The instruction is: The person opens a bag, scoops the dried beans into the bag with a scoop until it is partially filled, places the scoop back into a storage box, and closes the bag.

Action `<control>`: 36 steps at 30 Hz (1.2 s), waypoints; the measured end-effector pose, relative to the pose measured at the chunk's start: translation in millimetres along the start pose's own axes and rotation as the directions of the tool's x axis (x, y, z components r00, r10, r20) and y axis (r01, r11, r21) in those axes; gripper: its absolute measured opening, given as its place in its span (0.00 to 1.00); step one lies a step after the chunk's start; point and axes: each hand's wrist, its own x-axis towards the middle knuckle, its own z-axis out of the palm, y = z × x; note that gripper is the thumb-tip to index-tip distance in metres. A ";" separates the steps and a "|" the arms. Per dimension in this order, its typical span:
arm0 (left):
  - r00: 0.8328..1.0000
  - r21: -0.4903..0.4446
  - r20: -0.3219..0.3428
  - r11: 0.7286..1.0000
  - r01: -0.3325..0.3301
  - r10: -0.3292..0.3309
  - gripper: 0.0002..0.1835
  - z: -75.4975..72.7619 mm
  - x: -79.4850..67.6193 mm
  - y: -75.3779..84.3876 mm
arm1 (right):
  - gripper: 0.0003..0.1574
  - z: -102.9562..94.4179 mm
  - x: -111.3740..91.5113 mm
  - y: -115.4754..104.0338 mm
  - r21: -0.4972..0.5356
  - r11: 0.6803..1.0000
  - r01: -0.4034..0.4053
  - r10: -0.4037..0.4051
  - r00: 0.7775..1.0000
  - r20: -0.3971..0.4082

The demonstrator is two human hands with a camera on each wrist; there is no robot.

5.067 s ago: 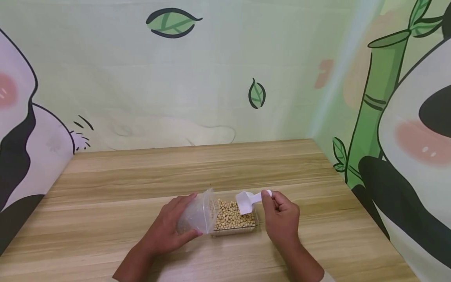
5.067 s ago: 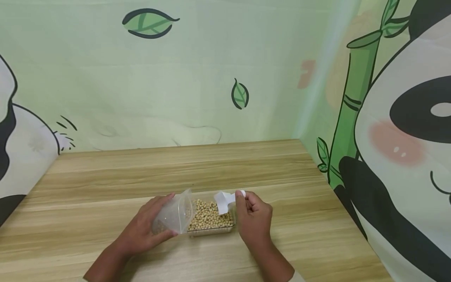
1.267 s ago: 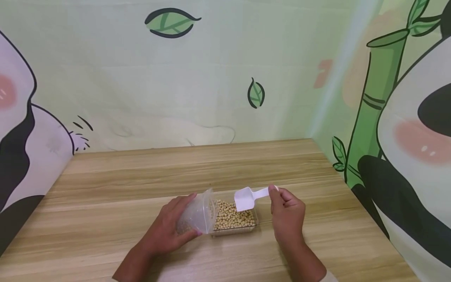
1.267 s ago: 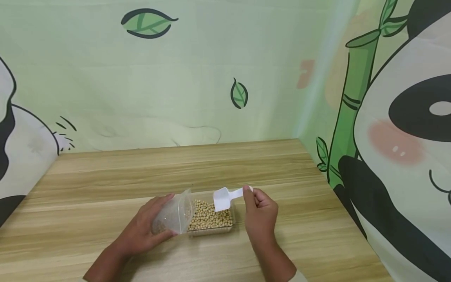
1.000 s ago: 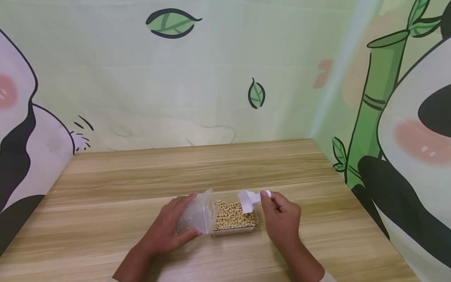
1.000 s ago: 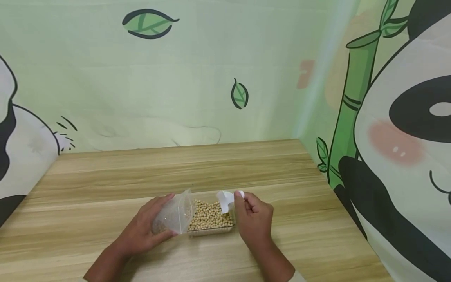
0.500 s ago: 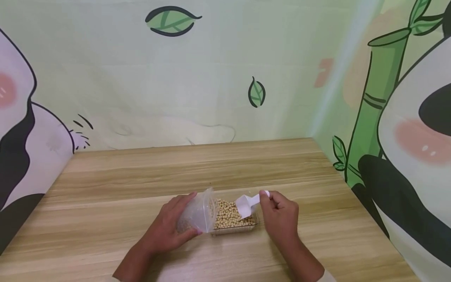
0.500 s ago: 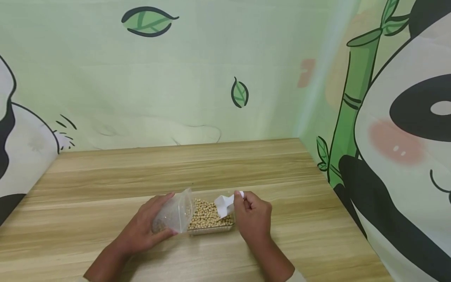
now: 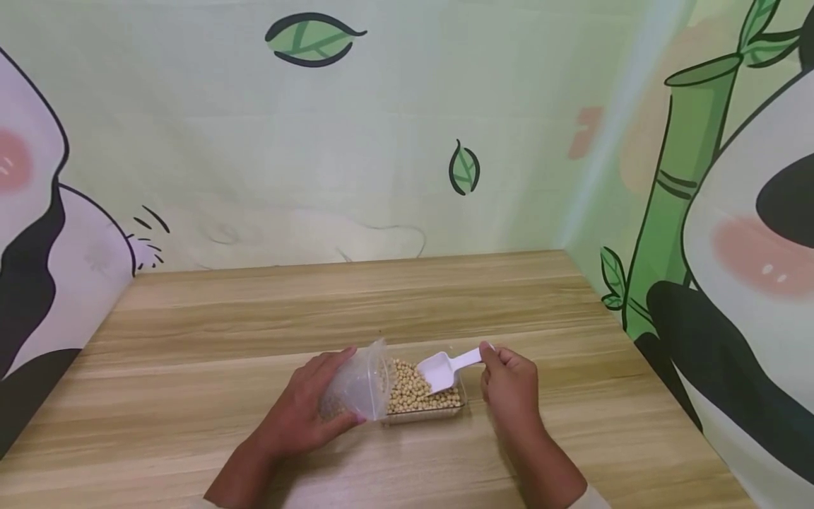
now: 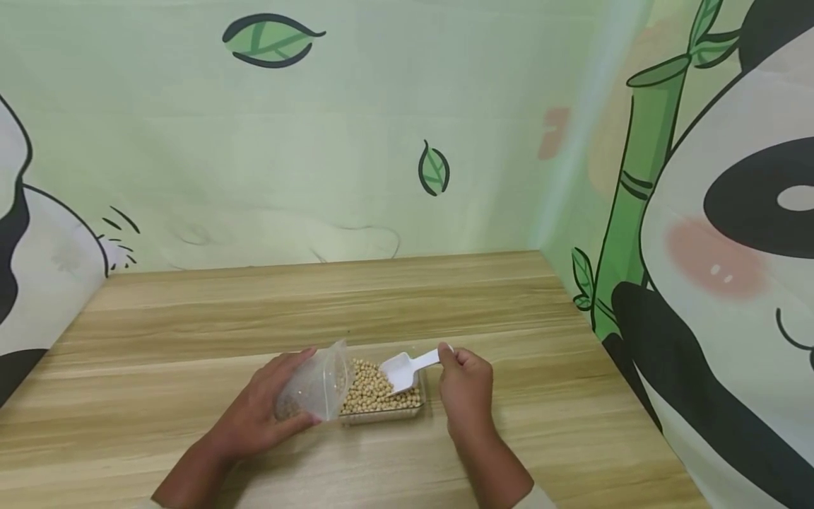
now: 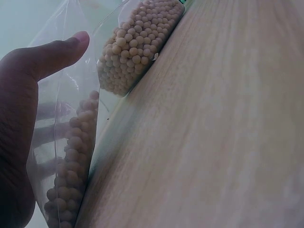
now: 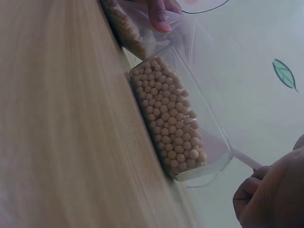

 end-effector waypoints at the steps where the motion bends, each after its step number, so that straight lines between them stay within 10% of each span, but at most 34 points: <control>1: 1.000 0.001 0.001 1.000 0.001 -0.001 0.50 0.3 -0.3 0.0 | 0.20 -0.5 0.2 -0.3 0.030 0.999 -0.021 0.021 1.000 0.014; 18: 1.000 0.010 -0.007 1.000 -0.011 0.011 0.50 0.9 -0.8 -1.0 | 0.30 -7.5 11.3 9.0 0.172 0.953 -0.250 0.228 0.964 0.136; 36: 1.000 0.005 0.003 1.000 0.003 -0.003 0.50 0.1 -0.9 -1.1 | 0.26 -9.3 10.8 7.8 0.327 0.889 -0.319 0.250 0.939 0.235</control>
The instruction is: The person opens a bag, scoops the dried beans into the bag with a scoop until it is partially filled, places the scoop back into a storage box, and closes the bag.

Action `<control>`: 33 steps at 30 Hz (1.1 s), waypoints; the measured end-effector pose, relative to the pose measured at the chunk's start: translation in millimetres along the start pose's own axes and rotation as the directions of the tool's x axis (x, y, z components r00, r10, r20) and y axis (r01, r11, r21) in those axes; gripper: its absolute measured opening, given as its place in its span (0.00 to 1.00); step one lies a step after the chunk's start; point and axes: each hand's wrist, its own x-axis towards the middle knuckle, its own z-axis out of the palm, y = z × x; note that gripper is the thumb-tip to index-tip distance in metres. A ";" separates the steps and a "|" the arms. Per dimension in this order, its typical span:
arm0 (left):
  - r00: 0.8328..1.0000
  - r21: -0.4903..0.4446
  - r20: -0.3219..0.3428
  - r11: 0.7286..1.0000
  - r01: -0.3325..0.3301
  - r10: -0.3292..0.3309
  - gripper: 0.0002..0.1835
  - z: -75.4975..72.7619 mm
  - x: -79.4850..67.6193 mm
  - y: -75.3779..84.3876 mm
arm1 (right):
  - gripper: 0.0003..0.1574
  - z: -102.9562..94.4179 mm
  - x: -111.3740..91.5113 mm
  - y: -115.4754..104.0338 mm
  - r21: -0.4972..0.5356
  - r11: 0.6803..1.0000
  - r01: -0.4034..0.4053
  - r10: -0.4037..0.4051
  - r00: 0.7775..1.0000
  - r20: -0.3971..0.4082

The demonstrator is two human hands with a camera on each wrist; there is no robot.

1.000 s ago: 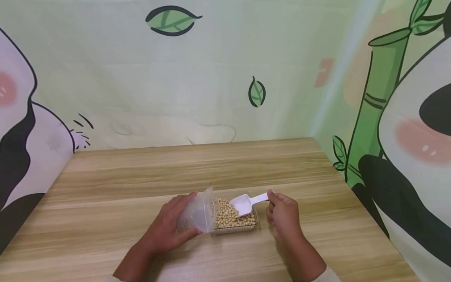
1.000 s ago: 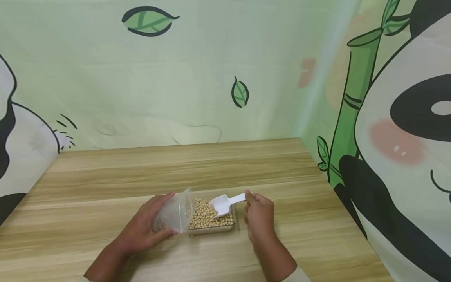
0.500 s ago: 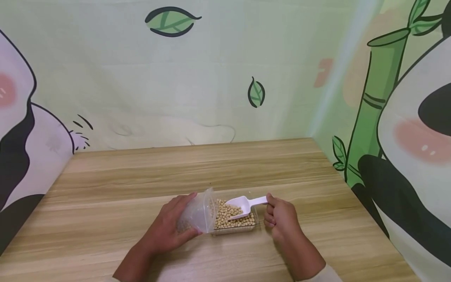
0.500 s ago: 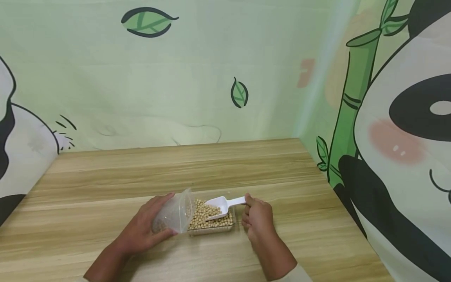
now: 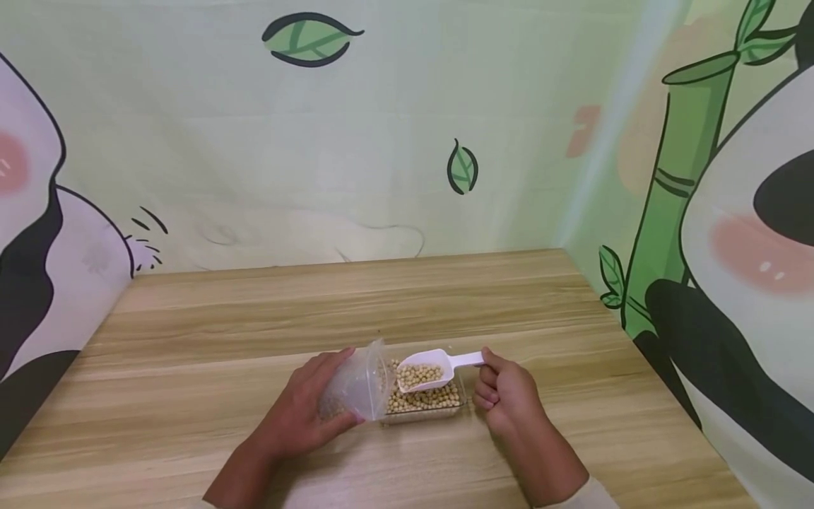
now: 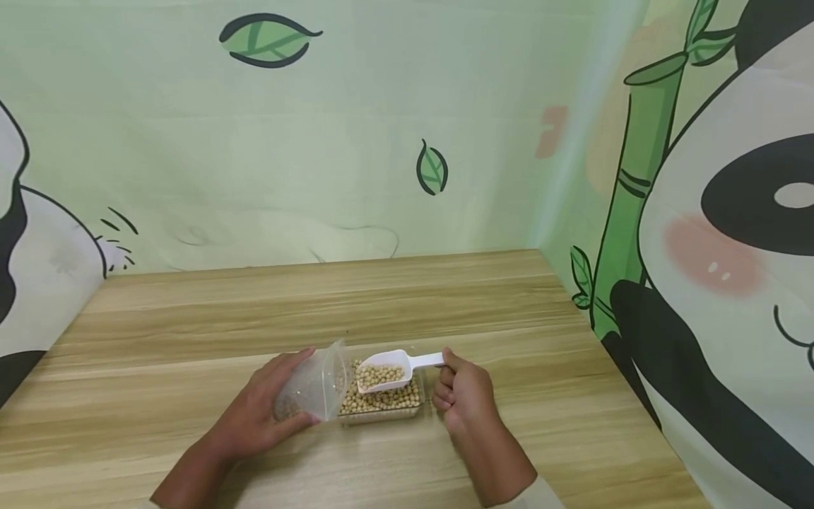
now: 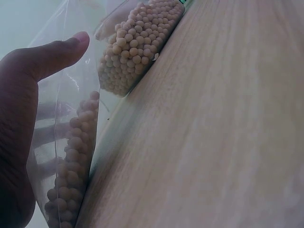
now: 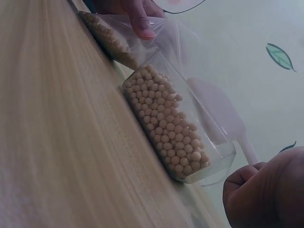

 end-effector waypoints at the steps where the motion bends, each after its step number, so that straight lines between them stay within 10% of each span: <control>1: 1.000 0.000 0.000 1.000 0.000 0.000 0.50 0.0 0.1 0.1 | 0.26 0.0 -0.4 -0.4 0.010 1.000 0.006 -0.006 1.000 0.005; 20: 1.000 -0.018 0.006 1.000 0.009 -0.009 0.50 -0.6 0.6 0.9 | 0.34 12.3 -14.6 -0.9 -0.018 0.994 0.105 -0.101 0.982 0.157; 33: 1.000 -0.008 0.002 1.000 -0.001 0.001 0.50 0.1 -0.2 1.0 | 0.26 17.8 -25.9 5.0 -0.203 0.892 0.404 -0.352 0.902 0.248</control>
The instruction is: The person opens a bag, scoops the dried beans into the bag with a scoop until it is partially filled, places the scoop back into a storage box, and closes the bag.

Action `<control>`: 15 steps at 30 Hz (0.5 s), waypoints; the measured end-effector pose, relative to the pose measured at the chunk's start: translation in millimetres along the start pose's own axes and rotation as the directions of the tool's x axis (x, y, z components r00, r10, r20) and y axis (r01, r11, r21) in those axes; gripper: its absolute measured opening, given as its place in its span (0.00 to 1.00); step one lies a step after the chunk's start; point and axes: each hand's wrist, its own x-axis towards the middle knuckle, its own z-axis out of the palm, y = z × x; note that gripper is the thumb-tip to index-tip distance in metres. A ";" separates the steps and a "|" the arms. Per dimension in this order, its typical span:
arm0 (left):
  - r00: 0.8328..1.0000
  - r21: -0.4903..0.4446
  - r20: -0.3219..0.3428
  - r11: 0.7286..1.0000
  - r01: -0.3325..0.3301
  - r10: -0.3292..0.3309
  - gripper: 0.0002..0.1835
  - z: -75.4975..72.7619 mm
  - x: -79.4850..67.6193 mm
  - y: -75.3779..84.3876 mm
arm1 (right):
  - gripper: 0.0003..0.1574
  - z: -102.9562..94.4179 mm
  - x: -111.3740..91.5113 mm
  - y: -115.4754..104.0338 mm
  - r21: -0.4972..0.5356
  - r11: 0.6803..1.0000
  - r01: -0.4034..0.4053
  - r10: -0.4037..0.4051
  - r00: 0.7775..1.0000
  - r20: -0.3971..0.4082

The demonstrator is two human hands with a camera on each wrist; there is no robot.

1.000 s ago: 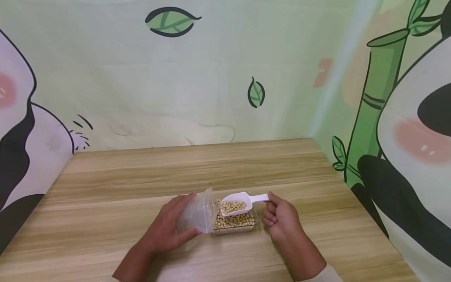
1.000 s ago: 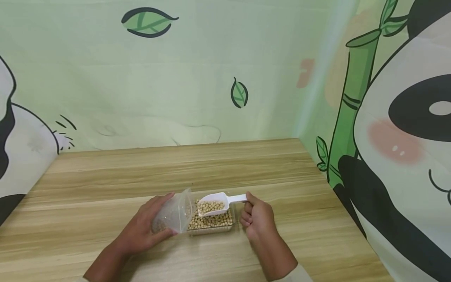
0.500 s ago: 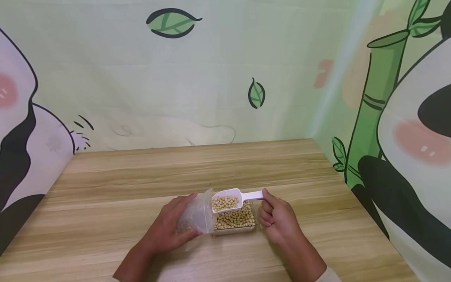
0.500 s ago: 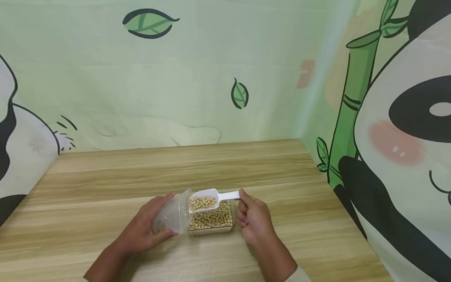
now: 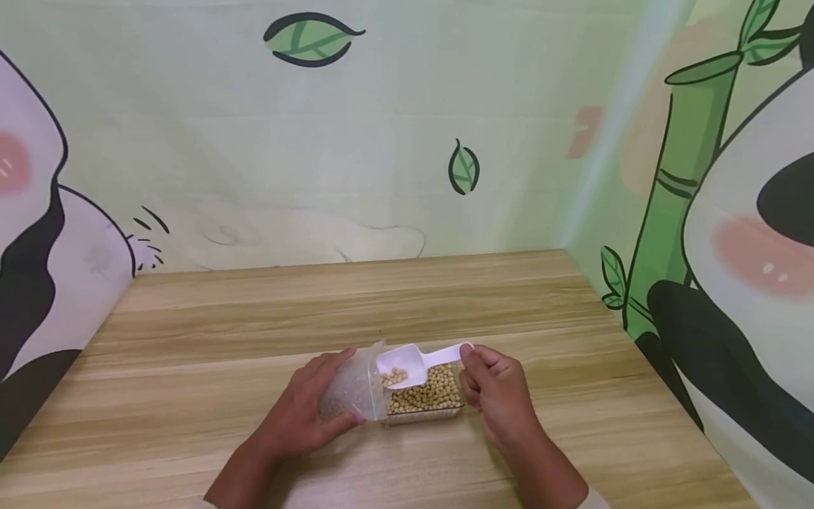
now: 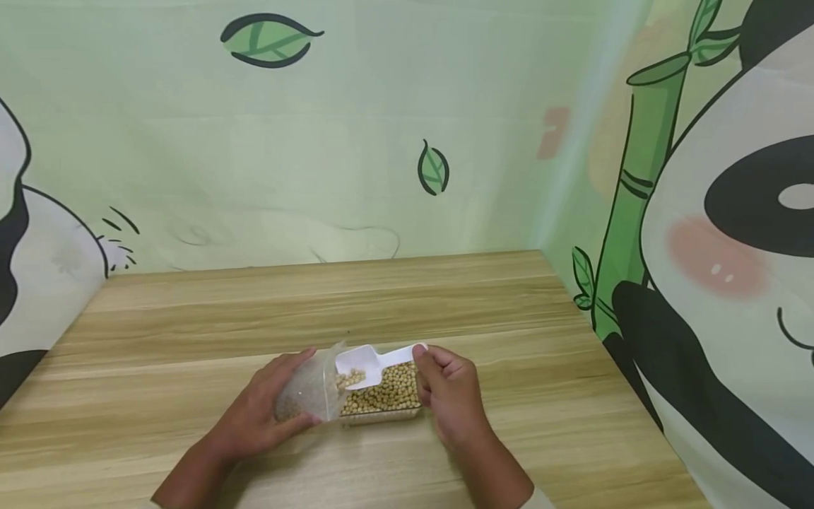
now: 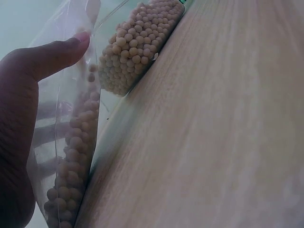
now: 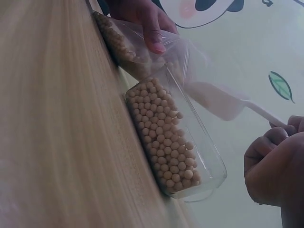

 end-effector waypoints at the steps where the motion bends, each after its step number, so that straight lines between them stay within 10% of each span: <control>1: 1.000 -0.002 -0.001 1.000 -0.002 0.002 0.50 0.0 0.1 -0.1 | 0.26 -0.5 0.1 0.1 0.006 1.000 0.009 -0.009 1.000 -0.006; 15: 1.000 -0.006 -0.005 1.000 -0.009 0.009 0.50 -0.6 0.8 0.8 | 0.24 -7.0 5.7 -7.2 -0.015 0.995 0.095 -0.095 0.946 -0.311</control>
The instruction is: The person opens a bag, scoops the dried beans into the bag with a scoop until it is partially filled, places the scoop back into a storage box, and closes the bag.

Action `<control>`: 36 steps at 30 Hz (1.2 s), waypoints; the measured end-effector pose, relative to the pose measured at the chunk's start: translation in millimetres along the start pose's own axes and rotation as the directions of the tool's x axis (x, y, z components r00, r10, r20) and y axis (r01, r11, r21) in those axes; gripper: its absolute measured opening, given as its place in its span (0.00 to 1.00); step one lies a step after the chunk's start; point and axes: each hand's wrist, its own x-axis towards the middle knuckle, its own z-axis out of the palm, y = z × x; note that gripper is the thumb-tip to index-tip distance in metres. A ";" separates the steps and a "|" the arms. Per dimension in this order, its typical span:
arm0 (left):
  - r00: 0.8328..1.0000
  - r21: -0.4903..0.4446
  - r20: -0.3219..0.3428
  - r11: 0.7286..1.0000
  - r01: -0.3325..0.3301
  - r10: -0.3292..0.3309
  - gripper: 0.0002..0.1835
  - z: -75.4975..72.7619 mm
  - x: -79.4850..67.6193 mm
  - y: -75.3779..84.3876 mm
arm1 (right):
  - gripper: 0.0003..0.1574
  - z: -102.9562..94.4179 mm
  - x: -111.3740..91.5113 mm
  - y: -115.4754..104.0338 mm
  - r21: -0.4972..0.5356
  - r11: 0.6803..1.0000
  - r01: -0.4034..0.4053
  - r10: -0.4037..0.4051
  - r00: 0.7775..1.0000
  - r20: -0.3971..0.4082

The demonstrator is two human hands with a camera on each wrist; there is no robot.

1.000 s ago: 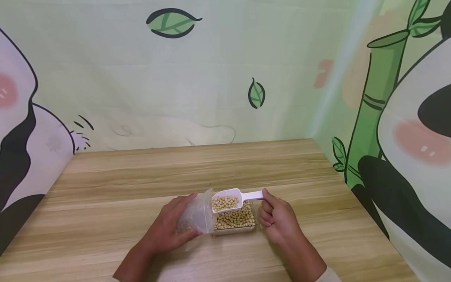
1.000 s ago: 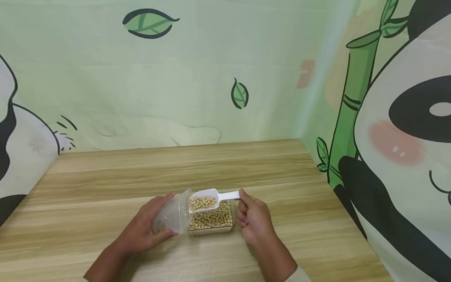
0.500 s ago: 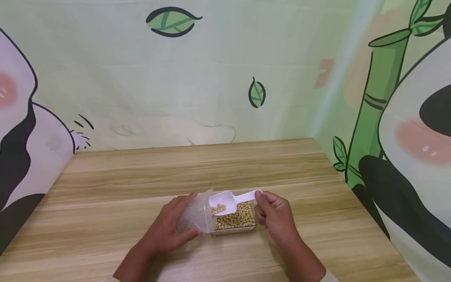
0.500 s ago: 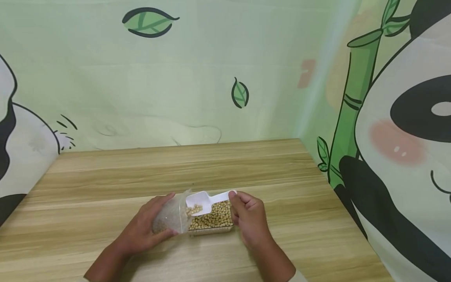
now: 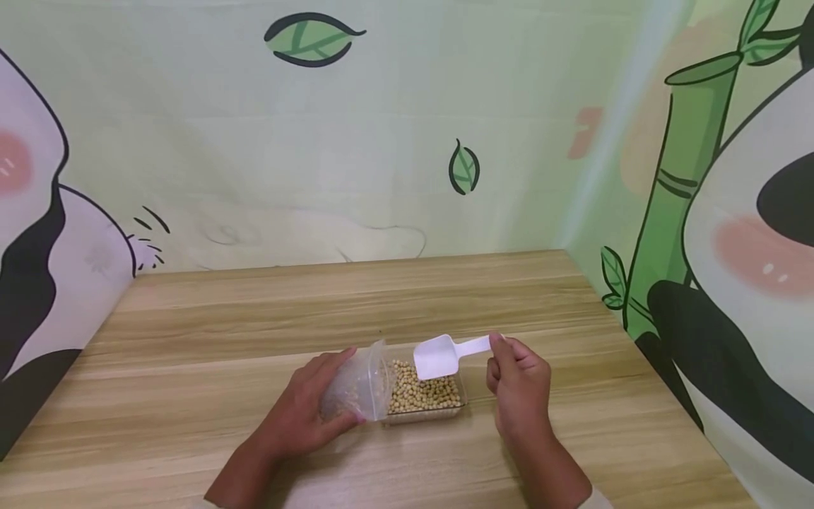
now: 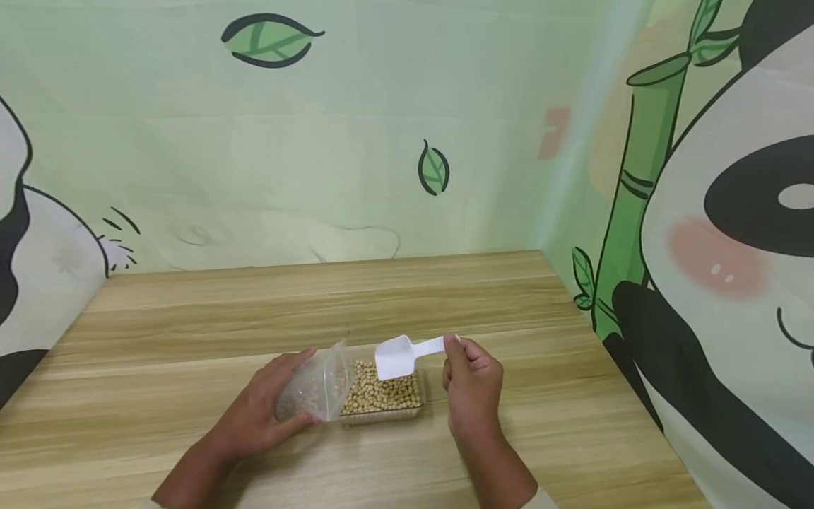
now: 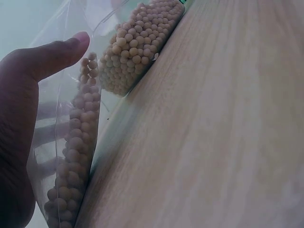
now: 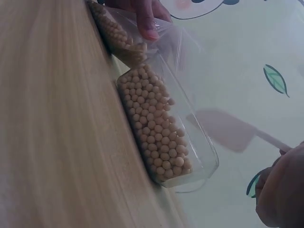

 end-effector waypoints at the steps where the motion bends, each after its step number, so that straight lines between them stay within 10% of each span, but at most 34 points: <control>1: 1.000 0.000 0.001 1.000 0.001 -0.001 0.50 -0.2 -0.1 0.0 | 0.23 0.3 0.0 -0.2 -0.024 1.000 0.018 -0.018 1.000 -0.018; 9: 1.000 -0.002 0.010 1.000 0.010 -0.010 0.50 -1.3 0.2 0.8 | 0.18 0.3 -6.3 4.0 -0.352 0.902 0.249 -0.283 0.958 -0.045; 18: 1.000 -0.001 0.017 1.000 0.018 -0.018 0.50 0.4 -1.2 -1.1 | 0.14 2.4 -5.7 16.1 -0.403 0.681 0.611 -0.592 0.784 0.187; 21: 0.999 -0.002 0.023 1.000 0.028 -0.028 0.51 1.0 -2.0 -1.1 | 0.17 2.3 -5.3 15.6 -0.441 0.691 0.573 -0.555 0.811 0.184; 28: 1.000 0.011 0.014 1.000 0.018 -0.018 0.51 -0.7 -1.8 0.6 | 0.23 1.1 -2.3 10.0 -0.503 0.836 0.217 -0.235 0.972 0.027; 36: 1.000 0.008 0.001 1.000 0.010 -0.010 0.49 0.2 -1.3 -0.5 | 0.23 -1.5 8.1 7.7 -0.316 0.937 -0.147 0.137 0.989 -0.054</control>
